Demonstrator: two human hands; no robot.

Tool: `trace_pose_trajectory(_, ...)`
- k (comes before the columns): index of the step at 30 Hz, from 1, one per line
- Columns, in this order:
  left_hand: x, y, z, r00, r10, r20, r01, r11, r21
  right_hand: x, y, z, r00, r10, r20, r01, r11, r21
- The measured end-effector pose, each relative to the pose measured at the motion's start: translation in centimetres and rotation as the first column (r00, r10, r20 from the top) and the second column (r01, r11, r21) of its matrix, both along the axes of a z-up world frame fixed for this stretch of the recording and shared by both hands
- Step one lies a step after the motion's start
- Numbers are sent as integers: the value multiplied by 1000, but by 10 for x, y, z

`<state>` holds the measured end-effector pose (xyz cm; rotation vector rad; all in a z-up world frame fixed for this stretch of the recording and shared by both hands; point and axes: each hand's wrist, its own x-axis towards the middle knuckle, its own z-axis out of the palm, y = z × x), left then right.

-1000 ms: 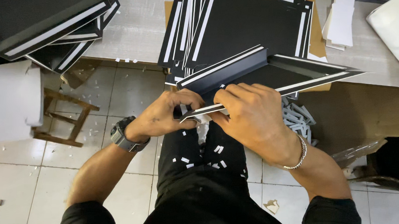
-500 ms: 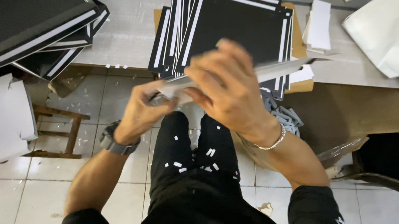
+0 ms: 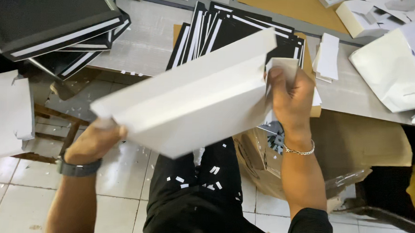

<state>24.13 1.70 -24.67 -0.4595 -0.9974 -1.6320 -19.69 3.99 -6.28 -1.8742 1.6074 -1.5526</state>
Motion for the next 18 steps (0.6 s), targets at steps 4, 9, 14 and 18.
trace_pose_trajectory(4, 36, -8, 54, 788, -35, 615, 126, 986, -106, 6, 7, 8, 985, 172, -17, -170, 984, 58)
trace_pose_trajectory(9, -32, -5, 173, 254, 85, 964, 139, 982, -124, 45, 12, 22, 909, 417, 9, -413, 897, 159)
trace_pose_trajectory(14, -113, 7, 222, -101, 166, 981, -61, 983, -172, 67, 17, 10, 912, 359, -199, -375, 926, -50)
trace_pose_trajectory(18, -122, 11, 206, -192, 198, 961, -193, 953, -235, 61, 49, 3, 929, -18, -369, -113, 937, -329)
